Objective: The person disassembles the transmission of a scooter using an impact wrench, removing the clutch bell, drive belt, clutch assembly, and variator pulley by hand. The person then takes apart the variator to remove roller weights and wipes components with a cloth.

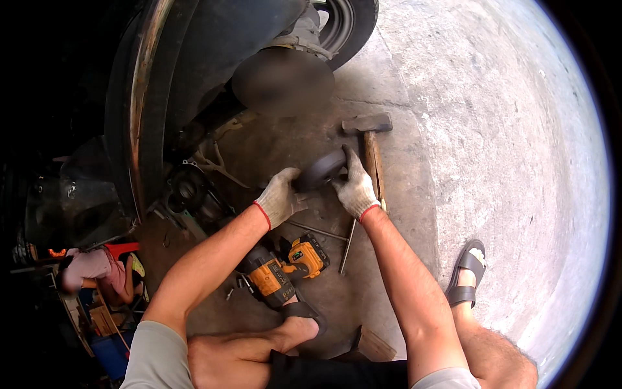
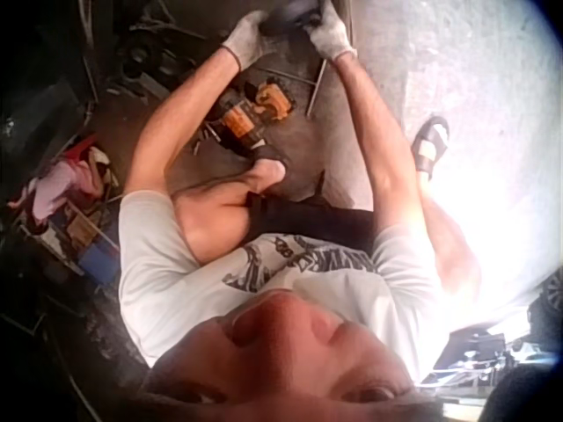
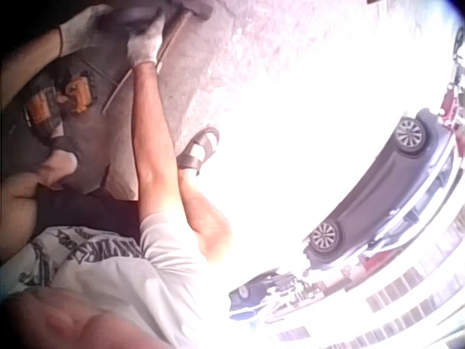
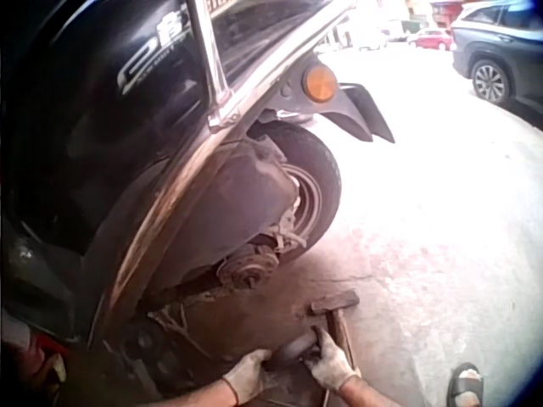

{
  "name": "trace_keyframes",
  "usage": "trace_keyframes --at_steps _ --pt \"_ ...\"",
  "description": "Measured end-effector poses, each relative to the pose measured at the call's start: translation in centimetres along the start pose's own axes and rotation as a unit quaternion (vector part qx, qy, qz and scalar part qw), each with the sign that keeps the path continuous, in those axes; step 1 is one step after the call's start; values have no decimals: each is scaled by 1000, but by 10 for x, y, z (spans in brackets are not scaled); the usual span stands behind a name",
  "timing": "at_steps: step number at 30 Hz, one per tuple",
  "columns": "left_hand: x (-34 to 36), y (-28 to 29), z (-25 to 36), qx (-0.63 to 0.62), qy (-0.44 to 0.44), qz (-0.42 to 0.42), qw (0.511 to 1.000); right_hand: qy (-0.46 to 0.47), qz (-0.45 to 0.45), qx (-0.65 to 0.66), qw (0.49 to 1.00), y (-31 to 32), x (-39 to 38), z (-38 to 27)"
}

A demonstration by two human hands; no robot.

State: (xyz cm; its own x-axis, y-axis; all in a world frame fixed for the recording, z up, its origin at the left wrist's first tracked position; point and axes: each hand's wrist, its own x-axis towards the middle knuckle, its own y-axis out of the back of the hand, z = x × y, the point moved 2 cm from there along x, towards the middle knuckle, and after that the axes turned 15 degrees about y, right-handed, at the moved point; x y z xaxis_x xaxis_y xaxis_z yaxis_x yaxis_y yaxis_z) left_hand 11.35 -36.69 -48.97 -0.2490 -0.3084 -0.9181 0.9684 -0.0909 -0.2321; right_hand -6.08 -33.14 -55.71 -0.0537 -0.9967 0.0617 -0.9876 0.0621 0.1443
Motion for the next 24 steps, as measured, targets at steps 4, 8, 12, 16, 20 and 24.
trace_keyframes --at_steps 4,8,12,16,20,24 --pt "2 -5 -5 14 10 8 1000 77 7 12 997 0 8 9" --pt "-7 -7 -4 10 24 -3 1000 30 -32 115 992 -1 20 13" --pt "-5 -5 1 10 18 9 1000 42 -34 134 989 2 26 18" --pt "-13 1 12 33 4 55 998 54 -55 79 994 9 29 -4" --pt "-17 0 31 87 -29 41 995 29 -74 -5 997 31 30 -15" --pt "-29 -14 49 221 -45 102 969 9 -10 64 998 42 18 -18"
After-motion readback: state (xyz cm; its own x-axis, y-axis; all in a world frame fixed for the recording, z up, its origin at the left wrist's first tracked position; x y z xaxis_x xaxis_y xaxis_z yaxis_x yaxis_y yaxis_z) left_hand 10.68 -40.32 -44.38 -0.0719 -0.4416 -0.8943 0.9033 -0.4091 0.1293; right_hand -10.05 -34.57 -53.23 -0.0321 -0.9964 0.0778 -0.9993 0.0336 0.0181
